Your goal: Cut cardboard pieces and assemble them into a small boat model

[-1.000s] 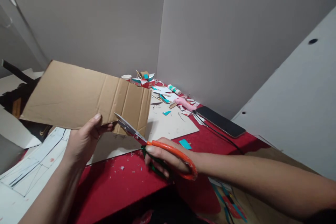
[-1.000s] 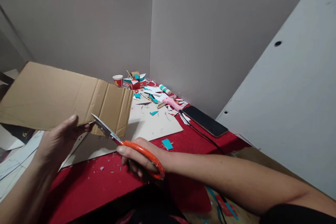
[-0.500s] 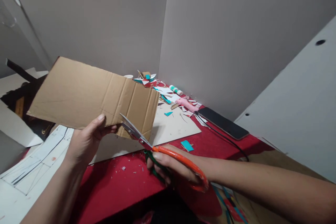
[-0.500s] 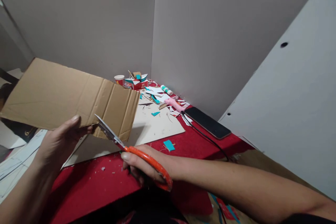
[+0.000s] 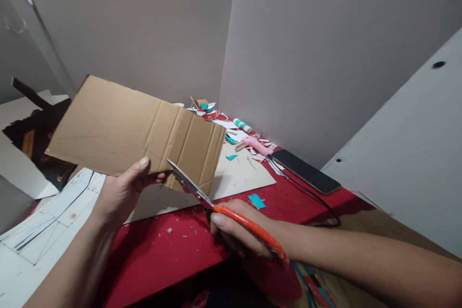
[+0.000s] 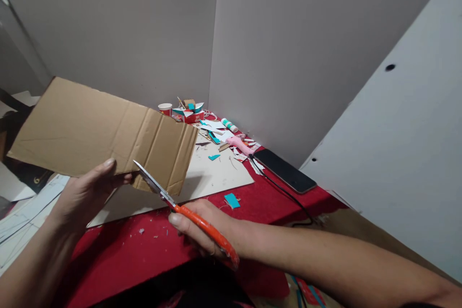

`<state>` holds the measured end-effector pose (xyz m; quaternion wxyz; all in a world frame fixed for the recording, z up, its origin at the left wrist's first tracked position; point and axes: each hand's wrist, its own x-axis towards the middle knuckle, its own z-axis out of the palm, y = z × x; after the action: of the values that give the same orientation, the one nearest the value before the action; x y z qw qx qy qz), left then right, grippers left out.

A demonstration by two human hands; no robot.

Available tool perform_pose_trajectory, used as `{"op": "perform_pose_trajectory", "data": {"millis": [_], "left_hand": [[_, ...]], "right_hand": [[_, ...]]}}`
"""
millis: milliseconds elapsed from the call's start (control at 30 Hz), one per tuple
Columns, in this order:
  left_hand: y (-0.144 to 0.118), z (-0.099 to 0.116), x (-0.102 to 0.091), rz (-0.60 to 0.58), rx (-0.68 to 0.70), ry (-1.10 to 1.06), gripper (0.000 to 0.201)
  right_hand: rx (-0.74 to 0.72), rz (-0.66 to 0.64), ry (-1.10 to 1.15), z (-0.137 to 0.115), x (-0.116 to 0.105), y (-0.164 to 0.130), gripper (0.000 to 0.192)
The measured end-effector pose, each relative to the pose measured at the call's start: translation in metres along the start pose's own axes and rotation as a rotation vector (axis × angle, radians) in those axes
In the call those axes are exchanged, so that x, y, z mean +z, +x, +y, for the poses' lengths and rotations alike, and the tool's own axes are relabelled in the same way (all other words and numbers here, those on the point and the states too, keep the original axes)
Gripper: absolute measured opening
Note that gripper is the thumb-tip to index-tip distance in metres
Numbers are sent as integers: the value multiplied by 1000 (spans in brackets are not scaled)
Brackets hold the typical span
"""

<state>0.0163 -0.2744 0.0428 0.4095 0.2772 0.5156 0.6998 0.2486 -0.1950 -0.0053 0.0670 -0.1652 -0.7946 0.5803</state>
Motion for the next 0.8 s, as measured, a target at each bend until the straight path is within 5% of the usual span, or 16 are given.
{"op": "perform_pose_trajectory", "data": {"millis": [567, 800], "left_hand": [[0, 1, 0, -109, -35, -45, 27], [0, 0, -2, -120, -63, -59, 27]], "right_hand": [[-37, 58, 148, 6, 4, -6, 57], [-32, -51, 135, 6, -7, -8, 62]]}}
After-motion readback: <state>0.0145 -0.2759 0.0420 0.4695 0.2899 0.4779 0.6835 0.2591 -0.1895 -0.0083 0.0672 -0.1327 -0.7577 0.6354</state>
